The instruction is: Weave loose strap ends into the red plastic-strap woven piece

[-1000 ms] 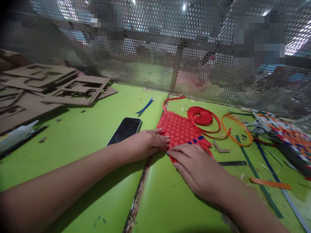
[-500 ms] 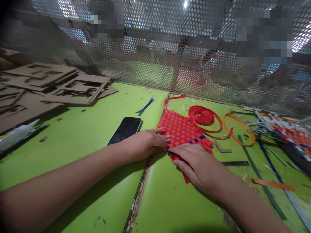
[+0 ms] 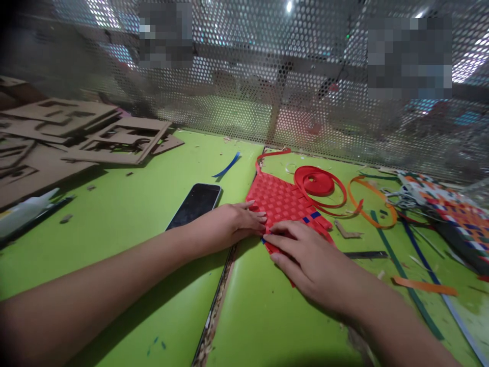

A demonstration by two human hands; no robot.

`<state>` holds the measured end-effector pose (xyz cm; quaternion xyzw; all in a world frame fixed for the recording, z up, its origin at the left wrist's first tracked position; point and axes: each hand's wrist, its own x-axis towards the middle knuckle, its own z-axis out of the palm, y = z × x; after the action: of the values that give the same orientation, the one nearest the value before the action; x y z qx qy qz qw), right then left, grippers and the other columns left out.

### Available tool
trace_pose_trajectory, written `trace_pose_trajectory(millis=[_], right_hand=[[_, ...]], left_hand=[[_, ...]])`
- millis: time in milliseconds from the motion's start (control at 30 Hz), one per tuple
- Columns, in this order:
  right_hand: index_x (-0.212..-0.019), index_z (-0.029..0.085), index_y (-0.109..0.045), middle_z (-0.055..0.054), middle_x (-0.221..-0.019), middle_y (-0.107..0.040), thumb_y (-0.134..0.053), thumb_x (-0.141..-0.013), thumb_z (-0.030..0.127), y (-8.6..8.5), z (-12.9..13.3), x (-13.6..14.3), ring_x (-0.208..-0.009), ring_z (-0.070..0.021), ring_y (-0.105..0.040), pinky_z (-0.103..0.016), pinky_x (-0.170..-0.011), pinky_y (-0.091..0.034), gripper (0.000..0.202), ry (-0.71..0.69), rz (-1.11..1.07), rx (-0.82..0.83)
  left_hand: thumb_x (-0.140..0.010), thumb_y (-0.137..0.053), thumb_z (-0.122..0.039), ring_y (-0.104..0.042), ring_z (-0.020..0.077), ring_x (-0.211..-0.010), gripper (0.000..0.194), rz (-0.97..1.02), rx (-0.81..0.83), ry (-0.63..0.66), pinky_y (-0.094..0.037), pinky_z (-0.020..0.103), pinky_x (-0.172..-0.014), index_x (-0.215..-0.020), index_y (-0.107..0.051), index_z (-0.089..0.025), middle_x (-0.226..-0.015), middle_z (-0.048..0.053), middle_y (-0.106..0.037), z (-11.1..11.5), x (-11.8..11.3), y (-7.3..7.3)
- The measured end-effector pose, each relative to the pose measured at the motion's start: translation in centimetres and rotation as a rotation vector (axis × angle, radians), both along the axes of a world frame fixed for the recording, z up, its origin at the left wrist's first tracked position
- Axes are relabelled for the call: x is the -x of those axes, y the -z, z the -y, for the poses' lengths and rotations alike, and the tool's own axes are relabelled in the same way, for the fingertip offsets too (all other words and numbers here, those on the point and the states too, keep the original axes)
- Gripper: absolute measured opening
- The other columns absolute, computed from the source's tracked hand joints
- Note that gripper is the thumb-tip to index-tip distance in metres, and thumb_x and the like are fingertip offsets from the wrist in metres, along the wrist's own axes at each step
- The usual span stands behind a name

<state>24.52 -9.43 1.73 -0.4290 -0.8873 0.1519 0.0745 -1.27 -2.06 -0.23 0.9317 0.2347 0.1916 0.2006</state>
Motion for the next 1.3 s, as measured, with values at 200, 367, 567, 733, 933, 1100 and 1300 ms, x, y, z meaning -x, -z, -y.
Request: trace_pose_trajectory(millis=[200, 367, 567, 733, 933, 1100, 1300], right_hand=[[-0.151, 0.03, -0.067, -0.011, -0.154, -0.061, -0.05, -0.113, 0.044, -0.1, 0.0, 0.0, -0.135, -0.0296, -0.062, -0.052, -0.116, -0.053, 0.044, 0.008, 0.01, 0.033], [-0.152, 0.032, -0.066, -0.011, -0.154, -0.061, -0.05, -0.113, 0.043, 0.1, 0.1, -0.2, -0.134, -0.0299, -0.063, -0.051, -0.113, -0.055, 0.044, 0.012, 0.016, 0.015], [-0.151, 0.03, -0.067, -0.012, -0.152, -0.063, -0.052, -0.112, 0.04, 0.2, 0.6, 0.2, -0.133, -0.0301, -0.064, -0.051, -0.111, -0.057, 0.043, 0.021, 0.03, -0.038], [-0.148, 0.022, -0.069, -0.015, -0.148, -0.066, -0.047, -0.114, 0.04, 0.4, 1.1, 0.7, -0.129, -0.0303, -0.065, -0.054, -0.111, -0.057, 0.044, 0.016, 0.083, -0.13], [-0.15, 0.022, -0.067, -0.015, -0.148, -0.066, -0.049, -0.112, 0.042, 1.0, 1.4, 0.6, -0.127, -0.0315, -0.066, -0.055, -0.109, -0.058, 0.046, 0.004, 0.131, -0.205], [-0.148, 0.019, -0.067, -0.016, -0.145, -0.067, -0.048, -0.113, 0.041, 0.8, 1.4, 0.5, -0.126, -0.0318, -0.067, -0.056, -0.108, -0.058, 0.046, -0.021, 0.135, -0.221], [-0.15, 0.02, -0.065, -0.015, -0.149, -0.066, -0.046, -0.114, 0.04, 0.4, 1.2, 0.5, -0.129, -0.0297, -0.066, -0.052, -0.109, -0.059, 0.045, -0.016, 0.094, -0.147]], left_hand=[[-0.108, -0.063, -0.019, -0.079, 0.0185, -0.115, 0.02, 0.012, -0.004, 0.009, -0.041, 0.038, -0.129, -0.111, -0.083, -0.02, -0.119, 0.004, -0.085, 0.0, 0.0, 0.0], [-0.108, -0.063, -0.018, -0.079, 0.0174, -0.115, 0.02, 0.039, 0.001, 0.016, -0.04, 0.039, -0.13, -0.111, -0.083, -0.019, -0.12, 0.004, -0.084, 0.0, 0.0, 0.2], [-0.107, -0.063, -0.017, -0.079, 0.0177, -0.116, 0.021, 0.03, 0.012, 0.014, -0.04, 0.038, -0.13, -0.114, -0.083, -0.019, -0.122, 0.005, -0.084, 0.0, -0.1, 0.3], [-0.105, -0.065, -0.013, -0.078, 0.0194, -0.117, 0.021, 0.001, 0.011, 0.009, -0.04, 0.04, -0.13, -0.114, -0.083, -0.018, -0.122, 0.005, -0.084, 0.0, -0.1, 0.2], [-0.101, -0.066, -0.011, -0.08, 0.0199, -0.105, 0.023, -0.009, 0.04, -0.002, -0.053, 0.038, -0.116, -0.115, -0.081, -0.021, -0.113, 0.005, -0.085, 0.3, 0.3, -0.4], [-0.097, -0.07, -0.012, -0.078, 0.0237, -0.11, 0.015, -0.008, 0.017, -0.073, -0.059, 0.035, -0.105, -0.105, -0.081, -0.017, -0.111, 0.009, -0.084, 0.7, 0.1, -0.6], [-0.098, -0.067, -0.009, -0.079, 0.022, -0.11, 0.018, 0.001, -0.013, -0.033, -0.051, 0.04, -0.121, -0.1, -0.083, -0.017, -0.108, 0.007, -0.085, 0.6, 0.0, -0.5]])
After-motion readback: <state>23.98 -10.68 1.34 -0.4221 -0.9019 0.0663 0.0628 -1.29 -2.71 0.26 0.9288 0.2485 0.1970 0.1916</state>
